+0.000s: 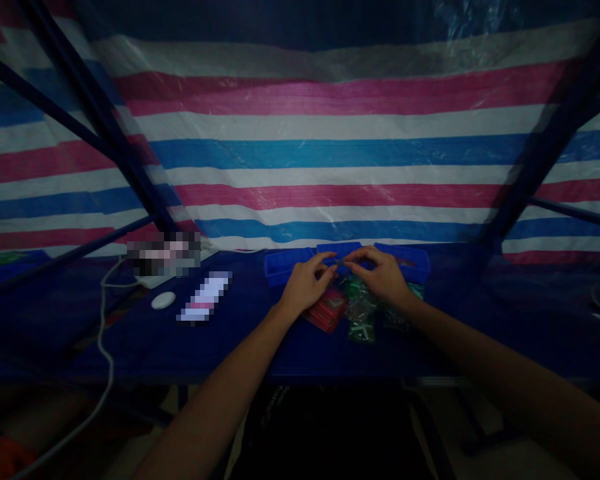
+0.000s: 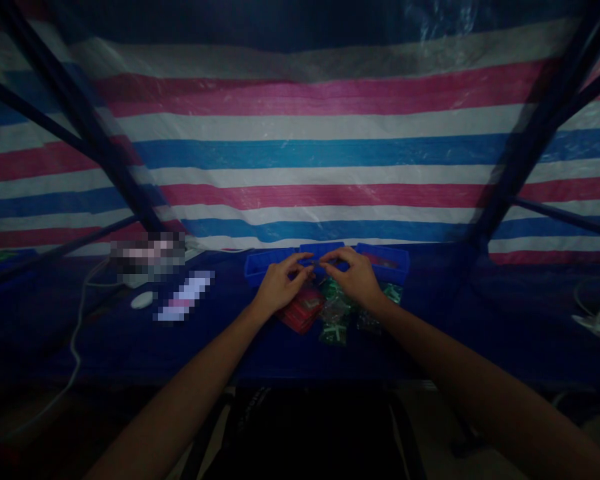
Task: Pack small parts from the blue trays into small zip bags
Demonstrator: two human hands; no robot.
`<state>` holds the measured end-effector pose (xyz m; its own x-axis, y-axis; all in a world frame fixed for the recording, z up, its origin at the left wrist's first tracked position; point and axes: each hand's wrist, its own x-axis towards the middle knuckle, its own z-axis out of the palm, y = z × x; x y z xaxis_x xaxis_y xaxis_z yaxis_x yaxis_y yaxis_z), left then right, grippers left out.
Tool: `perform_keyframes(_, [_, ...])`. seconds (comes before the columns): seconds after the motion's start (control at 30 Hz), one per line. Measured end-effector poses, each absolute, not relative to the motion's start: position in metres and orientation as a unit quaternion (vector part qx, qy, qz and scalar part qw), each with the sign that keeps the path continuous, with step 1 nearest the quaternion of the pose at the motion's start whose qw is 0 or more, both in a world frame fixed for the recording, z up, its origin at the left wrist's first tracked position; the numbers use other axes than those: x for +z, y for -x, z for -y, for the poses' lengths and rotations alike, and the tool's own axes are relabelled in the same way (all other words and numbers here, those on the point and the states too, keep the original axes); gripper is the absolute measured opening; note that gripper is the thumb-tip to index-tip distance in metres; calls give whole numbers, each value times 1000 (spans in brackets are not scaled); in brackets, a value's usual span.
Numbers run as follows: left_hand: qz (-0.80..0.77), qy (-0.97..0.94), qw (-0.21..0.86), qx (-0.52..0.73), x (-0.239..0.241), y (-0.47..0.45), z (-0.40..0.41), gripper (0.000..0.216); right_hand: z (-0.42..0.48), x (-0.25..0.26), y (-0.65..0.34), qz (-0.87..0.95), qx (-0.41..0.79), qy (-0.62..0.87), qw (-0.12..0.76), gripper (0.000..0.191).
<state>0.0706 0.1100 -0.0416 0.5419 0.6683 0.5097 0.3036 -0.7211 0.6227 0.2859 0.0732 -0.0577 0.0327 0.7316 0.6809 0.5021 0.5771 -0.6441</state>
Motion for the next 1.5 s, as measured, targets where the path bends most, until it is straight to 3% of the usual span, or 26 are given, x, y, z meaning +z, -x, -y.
perform_keyframes(0.37, [-300,-807,254,441,-45,-71,-118,25,-69,-54,-280,722,111,402,552,13])
perform_keyframes(0.57, [-279,-812,258,442,-46,-73,-118,9,-74,-60,-282,687,176,427,561,36])
perform_keyframes(0.77, [-291,-822,267,409,-41,-75,-108,20,-79,-67,-282,687,239,407,553,34])
perform_keyframes(1.0, [-293,-842,238,384,-44,-74,-110,47,-76,-63,-283,690,220,421,546,30])
perform_keyframes(1.2, [-326,-851,155,381,-47,-71,-113,37,-72,-58,-286,702,62,451,548,15])
perform_keyframes(1.5, [-262,-832,243,425,-45,-73,-114,30,-72,-57,-284,776,37,375,506,15])
